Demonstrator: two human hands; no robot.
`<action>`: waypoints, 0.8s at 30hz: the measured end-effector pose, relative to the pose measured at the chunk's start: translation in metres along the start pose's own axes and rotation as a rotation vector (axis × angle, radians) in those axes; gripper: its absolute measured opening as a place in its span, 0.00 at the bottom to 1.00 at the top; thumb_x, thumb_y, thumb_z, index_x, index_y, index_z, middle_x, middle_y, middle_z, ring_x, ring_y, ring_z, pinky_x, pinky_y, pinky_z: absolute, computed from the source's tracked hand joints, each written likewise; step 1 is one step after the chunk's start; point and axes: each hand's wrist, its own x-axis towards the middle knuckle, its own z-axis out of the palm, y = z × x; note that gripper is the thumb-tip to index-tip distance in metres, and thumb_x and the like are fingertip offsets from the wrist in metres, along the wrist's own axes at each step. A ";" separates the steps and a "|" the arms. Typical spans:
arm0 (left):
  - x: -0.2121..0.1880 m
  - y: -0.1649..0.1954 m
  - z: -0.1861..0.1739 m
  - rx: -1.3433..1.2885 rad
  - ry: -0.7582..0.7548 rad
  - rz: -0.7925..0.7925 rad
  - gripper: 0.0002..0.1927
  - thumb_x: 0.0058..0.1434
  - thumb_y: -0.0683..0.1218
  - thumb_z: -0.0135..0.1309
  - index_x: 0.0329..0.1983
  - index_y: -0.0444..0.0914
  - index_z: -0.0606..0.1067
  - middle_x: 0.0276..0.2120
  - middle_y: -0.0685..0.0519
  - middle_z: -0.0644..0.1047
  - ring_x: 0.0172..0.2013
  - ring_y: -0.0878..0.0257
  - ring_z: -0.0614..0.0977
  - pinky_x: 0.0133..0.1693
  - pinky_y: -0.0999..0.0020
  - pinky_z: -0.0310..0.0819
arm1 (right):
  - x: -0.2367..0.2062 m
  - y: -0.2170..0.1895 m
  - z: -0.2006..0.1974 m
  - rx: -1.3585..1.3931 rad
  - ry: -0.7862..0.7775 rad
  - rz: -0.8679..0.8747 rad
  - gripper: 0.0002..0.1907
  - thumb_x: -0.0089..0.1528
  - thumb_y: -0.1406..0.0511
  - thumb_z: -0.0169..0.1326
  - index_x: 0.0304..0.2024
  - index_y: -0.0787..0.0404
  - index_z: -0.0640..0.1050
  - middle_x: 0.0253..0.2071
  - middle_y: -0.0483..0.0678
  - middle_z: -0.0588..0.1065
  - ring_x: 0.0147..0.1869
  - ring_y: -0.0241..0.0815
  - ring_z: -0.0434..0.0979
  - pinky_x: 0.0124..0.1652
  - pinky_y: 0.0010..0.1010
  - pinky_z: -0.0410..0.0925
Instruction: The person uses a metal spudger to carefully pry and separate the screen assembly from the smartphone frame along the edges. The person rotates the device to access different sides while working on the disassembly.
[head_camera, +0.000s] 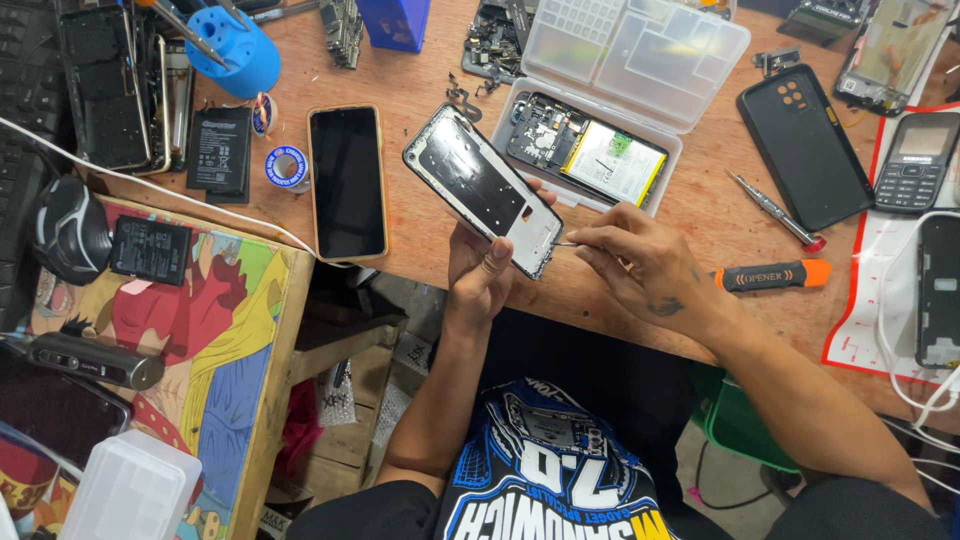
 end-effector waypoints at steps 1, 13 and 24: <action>0.000 0.000 0.000 0.004 -0.004 0.002 0.28 0.69 0.48 0.59 0.68 0.33 0.67 0.65 0.37 0.71 0.65 0.46 0.75 0.69 0.50 0.71 | 0.001 0.000 0.000 -0.007 -0.012 0.013 0.10 0.63 0.69 0.60 0.48 0.61 0.81 0.39 0.49 0.75 0.36 0.40 0.79 0.33 0.29 0.72; -0.001 -0.002 0.000 0.042 -0.011 0.010 0.30 0.68 0.48 0.60 0.68 0.31 0.65 0.65 0.39 0.70 0.64 0.50 0.75 0.66 0.54 0.71 | 0.002 0.006 -0.003 -0.021 -0.060 -0.052 0.12 0.60 0.72 0.60 0.46 0.61 0.80 0.40 0.48 0.78 0.37 0.43 0.81 0.35 0.32 0.74; -0.001 -0.006 -0.002 0.072 0.013 0.005 0.31 0.67 0.48 0.61 0.67 0.32 0.65 0.65 0.39 0.70 0.66 0.48 0.74 0.67 0.53 0.73 | -0.001 0.009 0.002 -0.069 -0.127 -0.045 0.17 0.58 0.71 0.62 0.49 0.62 0.79 0.34 0.51 0.77 0.35 0.48 0.79 0.34 0.36 0.72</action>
